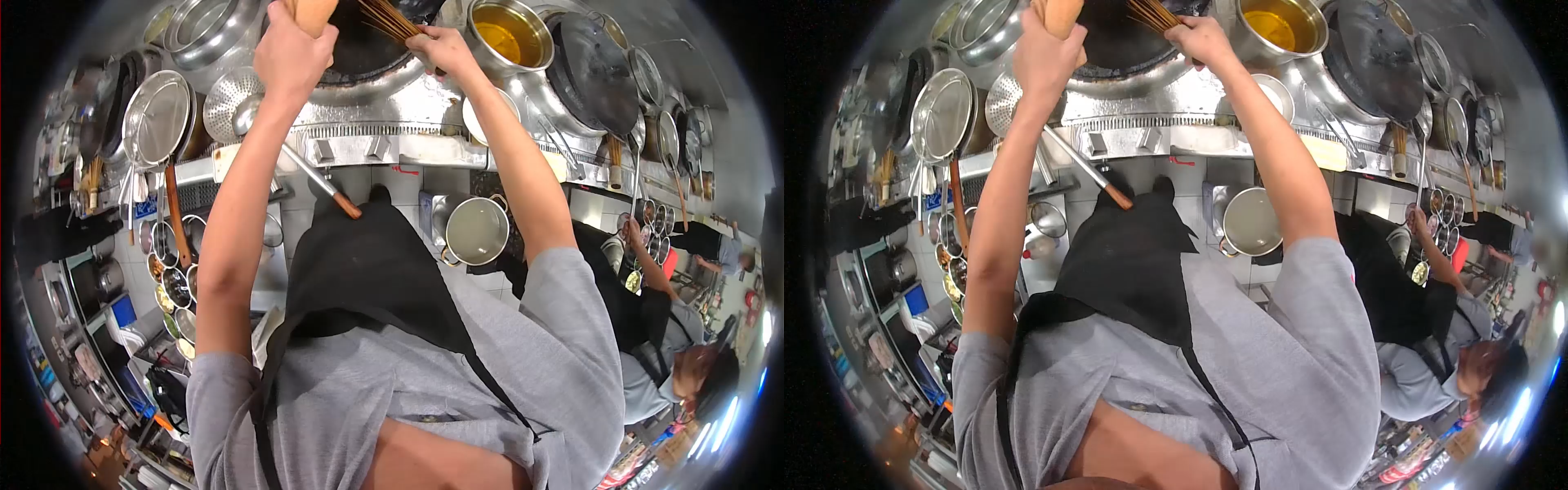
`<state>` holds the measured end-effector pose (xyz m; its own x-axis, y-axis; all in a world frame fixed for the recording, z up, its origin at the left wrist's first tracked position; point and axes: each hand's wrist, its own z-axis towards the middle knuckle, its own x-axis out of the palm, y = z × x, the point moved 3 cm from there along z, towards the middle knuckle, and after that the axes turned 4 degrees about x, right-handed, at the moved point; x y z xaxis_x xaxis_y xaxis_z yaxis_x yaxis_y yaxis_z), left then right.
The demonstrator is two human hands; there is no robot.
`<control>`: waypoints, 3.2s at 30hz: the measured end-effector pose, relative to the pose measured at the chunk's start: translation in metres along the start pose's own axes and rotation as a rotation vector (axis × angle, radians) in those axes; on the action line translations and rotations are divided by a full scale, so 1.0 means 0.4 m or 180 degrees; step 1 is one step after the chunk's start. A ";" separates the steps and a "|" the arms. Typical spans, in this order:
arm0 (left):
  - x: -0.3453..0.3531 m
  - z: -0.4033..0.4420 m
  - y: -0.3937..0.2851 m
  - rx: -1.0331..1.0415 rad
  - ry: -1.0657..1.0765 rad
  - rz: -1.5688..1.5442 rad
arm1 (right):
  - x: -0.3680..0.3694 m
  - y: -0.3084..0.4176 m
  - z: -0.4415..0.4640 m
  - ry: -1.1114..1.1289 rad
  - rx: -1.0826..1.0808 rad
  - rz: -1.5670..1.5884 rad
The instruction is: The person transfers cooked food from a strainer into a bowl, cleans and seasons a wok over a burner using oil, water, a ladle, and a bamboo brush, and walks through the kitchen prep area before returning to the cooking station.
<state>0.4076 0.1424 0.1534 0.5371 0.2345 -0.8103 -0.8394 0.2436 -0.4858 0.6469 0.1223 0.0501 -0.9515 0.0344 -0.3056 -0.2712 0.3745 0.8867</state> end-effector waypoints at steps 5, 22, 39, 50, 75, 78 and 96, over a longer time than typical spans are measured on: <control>0.028 -0.047 0.157 -0.0270 -0.0514 -0.0804 | 0.069 -0.115 0.020 -0.0957 -0.0546 -0.1446; 0.414 -0.158 0.336 -0.2351 -0.0674 -0.4036 | 0.453 -0.466 -0.243 -0.0165 -0.0495 -0.1137; -0.128 -0.269 0.463 -0.2534 0.1579 -0.5794 | 0.629 0.096 -0.020 0.1076 0.0387 0.0809; -0.328 -0.315 0.685 -0.2766 0.0847 -0.5096 | 0.923 0.384 0.622 0.2044 0.1957 0.2635; -0.369 -0.342 0.744 -0.3389 0.0312 -0.5856 | 1.004 0.422 0.536 0.0117 0.0055 0.0797; -0.371 -0.321 0.735 -0.3273 0.0440 -0.5759 | 1.041 0.368 0.601 0.0845 0.0688 0.1036; -0.238 -0.349 0.627 -0.3726 0.0985 -0.4952 | 0.374 0.607 0.612 0.3148 0.1070 0.5226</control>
<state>0.1344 0.0497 0.0631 0.8148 0.2918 0.5010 0.5593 -0.6232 -0.5466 0.4741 0.4453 0.1346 0.0247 0.0741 0.9969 0.7448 0.6638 -0.0679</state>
